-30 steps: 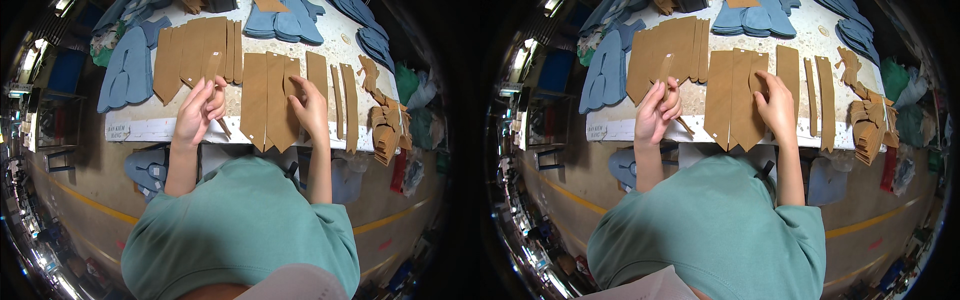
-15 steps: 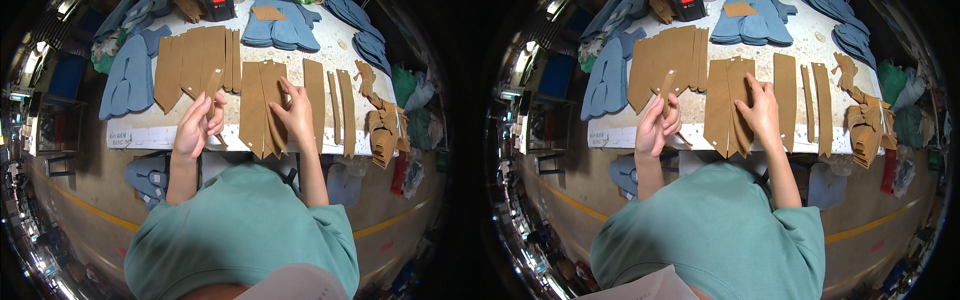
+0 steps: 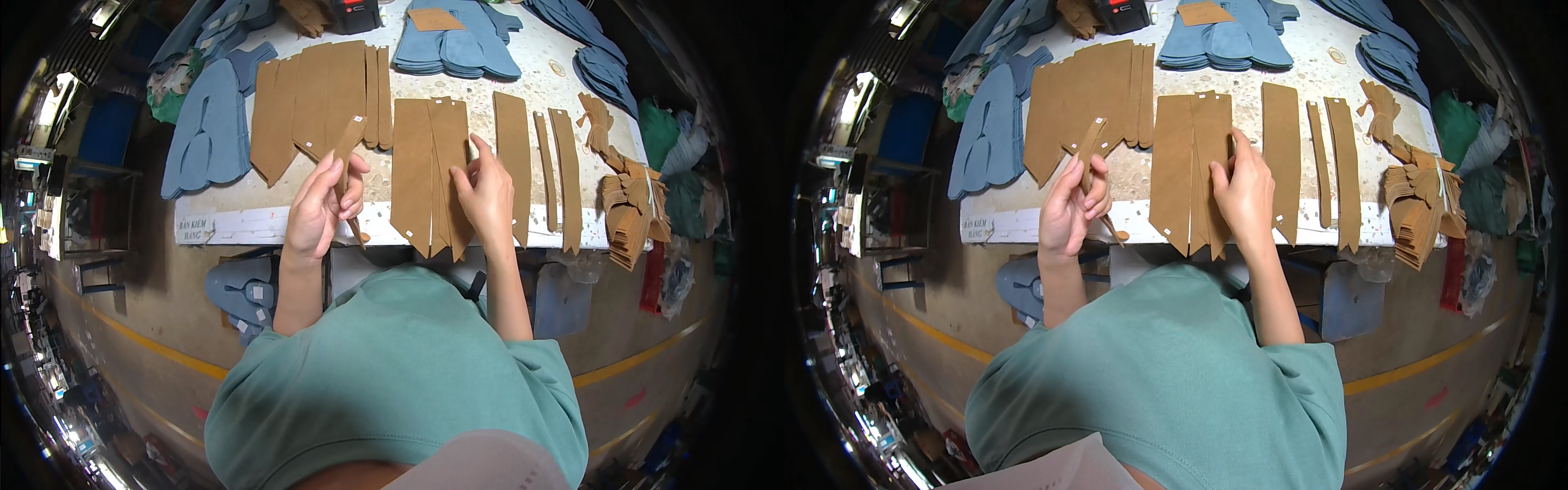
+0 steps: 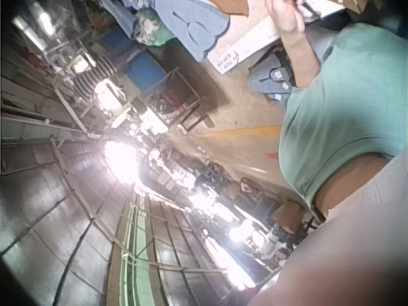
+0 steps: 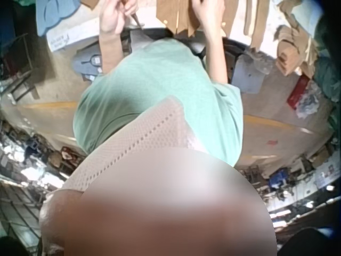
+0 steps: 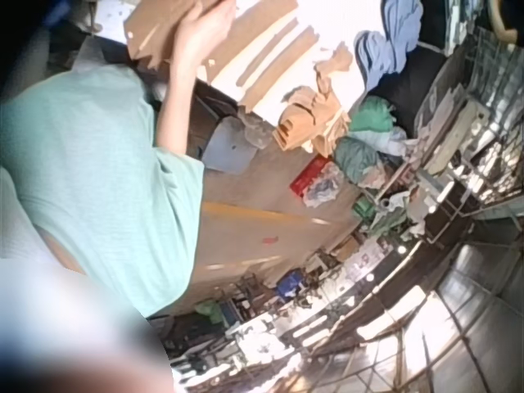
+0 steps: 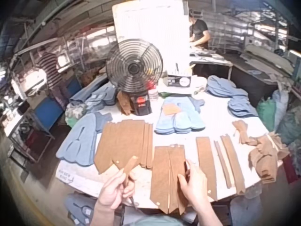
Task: The person sorts and stacks brown cardboard pieces on a worktable. They pick up individual pieces, align them, and place them into neat piles, occasionally adjusting the stacks.
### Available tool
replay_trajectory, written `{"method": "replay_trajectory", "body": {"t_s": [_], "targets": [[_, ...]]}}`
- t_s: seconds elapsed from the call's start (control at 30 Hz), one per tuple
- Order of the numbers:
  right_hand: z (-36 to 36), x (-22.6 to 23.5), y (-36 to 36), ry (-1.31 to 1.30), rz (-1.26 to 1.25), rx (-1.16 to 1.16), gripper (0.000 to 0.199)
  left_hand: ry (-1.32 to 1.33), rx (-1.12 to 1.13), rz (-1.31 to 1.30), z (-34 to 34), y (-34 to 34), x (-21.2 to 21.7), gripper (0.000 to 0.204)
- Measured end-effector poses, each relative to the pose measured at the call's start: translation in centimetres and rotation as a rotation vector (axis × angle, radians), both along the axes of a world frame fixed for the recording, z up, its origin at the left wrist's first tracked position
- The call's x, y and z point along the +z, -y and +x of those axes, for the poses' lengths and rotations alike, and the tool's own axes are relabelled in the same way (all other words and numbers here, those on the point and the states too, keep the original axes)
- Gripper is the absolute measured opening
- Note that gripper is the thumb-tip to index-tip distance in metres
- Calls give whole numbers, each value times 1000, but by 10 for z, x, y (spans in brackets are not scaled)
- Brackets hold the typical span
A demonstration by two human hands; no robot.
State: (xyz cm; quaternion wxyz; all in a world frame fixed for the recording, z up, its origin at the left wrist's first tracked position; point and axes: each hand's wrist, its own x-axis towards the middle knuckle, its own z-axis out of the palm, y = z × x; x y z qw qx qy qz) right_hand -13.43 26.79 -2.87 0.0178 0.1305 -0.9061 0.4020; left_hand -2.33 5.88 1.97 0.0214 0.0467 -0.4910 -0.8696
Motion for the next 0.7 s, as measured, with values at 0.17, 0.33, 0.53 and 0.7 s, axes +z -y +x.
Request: {"method": "replay_trajectory", "body": {"t_s": [0.17, 0.33, 0.53, 0.7], "targets": [[0, 6, 4, 3, 79, 19, 57, -30, 2, -33, 2, 2, 1, 32], [0, 14, 0, 204, 153, 47, 55, -51, -18, -121, 2, 3, 5, 34], [1, 4, -20, 674, -857, 152, 56, -102, 117, -502, 15, 3, 18, 29], [-4, -5, -4, 644, -1150, 309, 55, -267, 99, -539, 22, 10, 30, 21]]}}
